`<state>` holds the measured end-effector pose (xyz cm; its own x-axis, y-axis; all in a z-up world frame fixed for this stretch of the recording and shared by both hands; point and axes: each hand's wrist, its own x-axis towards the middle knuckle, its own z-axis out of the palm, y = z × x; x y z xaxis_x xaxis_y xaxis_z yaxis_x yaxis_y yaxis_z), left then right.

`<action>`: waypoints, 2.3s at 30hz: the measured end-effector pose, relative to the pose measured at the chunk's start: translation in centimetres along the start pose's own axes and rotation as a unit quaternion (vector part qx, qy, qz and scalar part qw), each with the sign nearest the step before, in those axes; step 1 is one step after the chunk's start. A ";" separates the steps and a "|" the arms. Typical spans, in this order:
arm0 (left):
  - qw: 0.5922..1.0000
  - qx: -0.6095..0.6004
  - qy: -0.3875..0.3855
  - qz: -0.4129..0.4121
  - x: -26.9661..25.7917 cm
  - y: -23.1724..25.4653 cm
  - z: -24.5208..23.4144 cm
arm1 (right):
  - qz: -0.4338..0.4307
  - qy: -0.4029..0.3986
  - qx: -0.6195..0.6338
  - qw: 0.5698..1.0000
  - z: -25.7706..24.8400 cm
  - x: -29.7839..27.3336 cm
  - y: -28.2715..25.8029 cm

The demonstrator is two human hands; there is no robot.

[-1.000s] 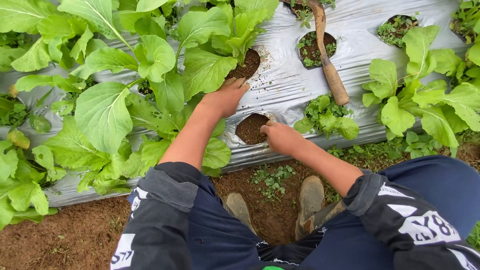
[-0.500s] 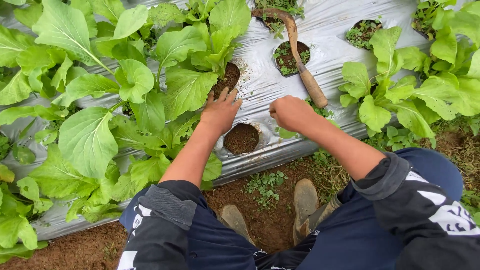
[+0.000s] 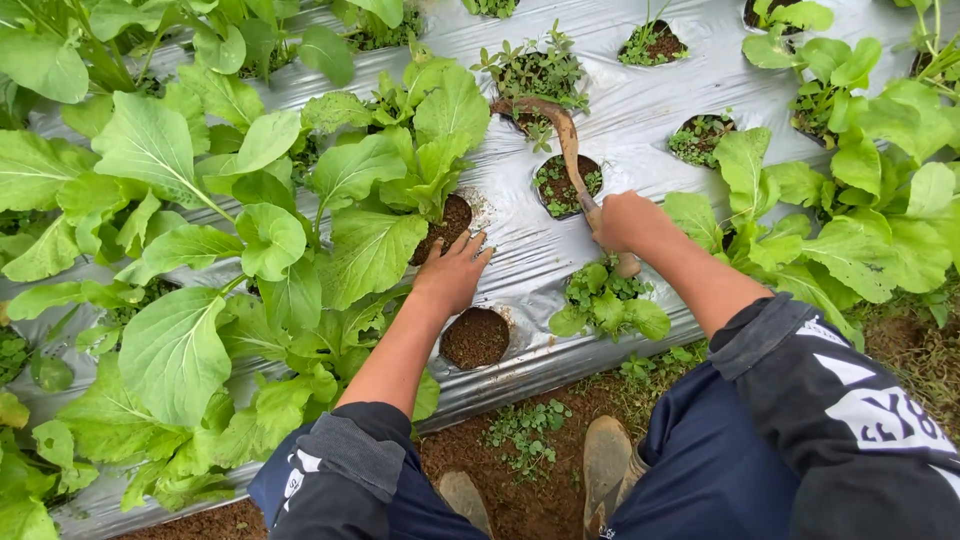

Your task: The person kneels in a garden bed and removes small weeds by hand from around the base of leafy green plants. A small hand hoe is visible on the plastic mulch but is not used during the clip.

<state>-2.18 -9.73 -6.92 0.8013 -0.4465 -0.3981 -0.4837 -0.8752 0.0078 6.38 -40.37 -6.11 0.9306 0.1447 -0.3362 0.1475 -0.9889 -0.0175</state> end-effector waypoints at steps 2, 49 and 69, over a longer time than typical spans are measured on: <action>1.000 0.000 -0.008 0.001 0.1 0.2 0.2 | 0.008 -0.010 0.012 1.000 0.8 -0.1 -0.8; 0.980 0.008 0.198 0.000 3.7 0.9 1.1 | -0.085 0.087 0.175 0.977 -3.0 3.0 -4.0; 0.996 0.030 0.078 0.029 11.5 4.8 2.6 | -0.134 -0.051 0.114 0.983 -0.4 6.6 -1.8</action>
<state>3.76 -18.61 -13.84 0.8144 -0.5232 -0.2511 -0.5469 -0.8366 -0.0308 12.40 -37.57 -7.90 0.8283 0.4078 -0.3842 0.2918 -0.8994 -0.3255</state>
